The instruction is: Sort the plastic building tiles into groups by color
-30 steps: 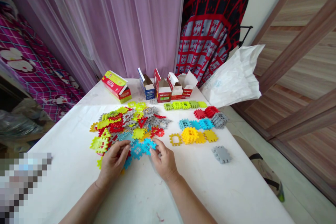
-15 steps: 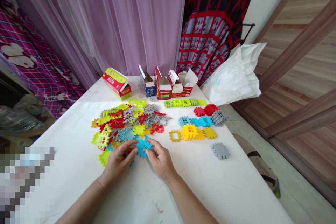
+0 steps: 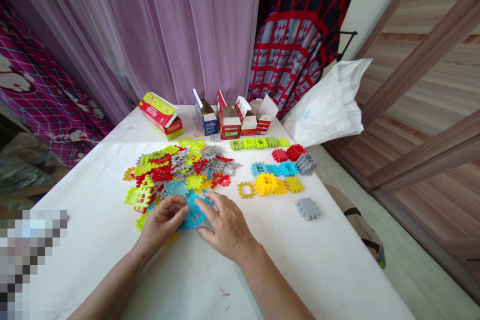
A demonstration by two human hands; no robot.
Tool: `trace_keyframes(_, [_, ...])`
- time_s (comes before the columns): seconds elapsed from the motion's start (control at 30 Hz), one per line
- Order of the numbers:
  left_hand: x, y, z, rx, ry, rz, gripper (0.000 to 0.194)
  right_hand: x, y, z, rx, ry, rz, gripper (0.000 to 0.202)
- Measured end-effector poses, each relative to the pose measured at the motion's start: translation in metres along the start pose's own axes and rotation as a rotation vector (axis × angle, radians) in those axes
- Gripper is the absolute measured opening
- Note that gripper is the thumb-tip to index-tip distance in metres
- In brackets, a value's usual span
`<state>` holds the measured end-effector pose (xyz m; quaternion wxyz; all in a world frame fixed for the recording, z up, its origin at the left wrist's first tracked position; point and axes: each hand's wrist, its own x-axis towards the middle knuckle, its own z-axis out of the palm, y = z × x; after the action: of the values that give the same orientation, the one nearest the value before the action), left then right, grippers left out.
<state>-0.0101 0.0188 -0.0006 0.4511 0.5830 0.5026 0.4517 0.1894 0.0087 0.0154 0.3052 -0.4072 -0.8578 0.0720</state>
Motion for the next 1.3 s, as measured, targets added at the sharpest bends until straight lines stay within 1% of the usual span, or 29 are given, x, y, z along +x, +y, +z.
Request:
trace_keyframes(0.1, [-0.001, -0.001, 0.0, 0.044, -0.052, 0.018, 0.028, 0.005, -0.006, -0.006, -0.095, -0.101, -0.007, 0.059])
trace_keyframes(0.2, [-0.002, -0.002, 0.001, 0.076, -0.082, 0.032, 0.026, 0.01, -0.013, -0.012, -0.152, -0.174, -0.01, 0.055])
trace_keyframes(0.37, [-0.004, 0.002, 0.001, 0.13, -0.103, 0.053, 0.026, 0.017, -0.023, -0.021, -0.216, -0.258, -0.003, 0.042])
trace_keyframes(0.43, [-0.005, 0.006, 0.0, 0.167, -0.11, 0.076, 0.027, 0.017, -0.02, -0.027, -0.216, -0.27, 0.009, 0.041])
trace_keyframes(0.5, [-0.005, 0.009, -0.003, 0.212, -0.093, 0.091, 0.029, 0.015, -0.007, -0.039, -0.211, -0.25, 0.043, 0.043])
trace_keyframes(0.53, [-0.005, 0.01, -0.004, 0.235, -0.08, 0.093, 0.03, 0.013, 0.003, -0.049, -0.22, -0.228, 0.073, 0.045])
trace_keyframes(0.6, [-0.005, 0.01, -0.006, 0.276, -0.053, 0.092, 0.032, 0.008, 0.031, -0.073, -0.27, -0.176, 0.155, 0.046])
trace_keyframes(0.67, [-0.005, 0.008, -0.007, 0.311, -0.033, 0.096, 0.034, -0.001, 0.065, -0.102, -0.356, -0.126, 0.254, 0.045])
trace_keyframes(0.77, [-0.004, 0.004, -0.007, 0.347, -0.019, 0.109, 0.035, -0.016, 0.111, -0.143, -0.418, -0.119, 0.409, 0.048])
trace_keyframes(0.83, [-0.003, 0.002, -0.007, 0.362, -0.013, 0.119, 0.034, -0.025, 0.134, -0.161, -0.423, -0.128, 0.491, 0.048])
trace_keyframes(0.87, [-0.003, 0.001, -0.007, 0.368, -0.011, 0.125, 0.034, -0.027, 0.142, -0.167, -0.416, -0.134, 0.523, 0.047])
trace_keyframes(0.93, [-0.003, 0.0, -0.007, 0.381, -0.012, 0.14, 0.033, -0.028, 0.156, -0.17, -0.388, -0.153, 0.563, 0.045])
trace_keyframes(1.0, [-0.003, -0.001, -0.007, 0.397, -0.015, 0.156, 0.032, -0.02, 0.165, -0.167, -0.341, -0.188, 0.581, 0.046])
trace_keyframes(1.1, [-0.002, -0.003, -0.007, 0.424, -0.01, 0.188, 0.029, 0.006, 0.173, -0.155, -0.283, -0.247, 0.584, 0.046])
trace_keyframes(1.2, [-0.001, -0.004, -0.007, 0.445, -0.014, 0.216, 0.028, 0.036, 0.175, -0.146, -0.276, -0.34, 0.568, 0.046])
trace_keyframes(1.3, [-0.001, -0.003, -0.008, 0.463, -0.012, 0.251, 0.026, 0.056, 0.177, -0.148, -0.367, -0.436, 0.543, 0.047])
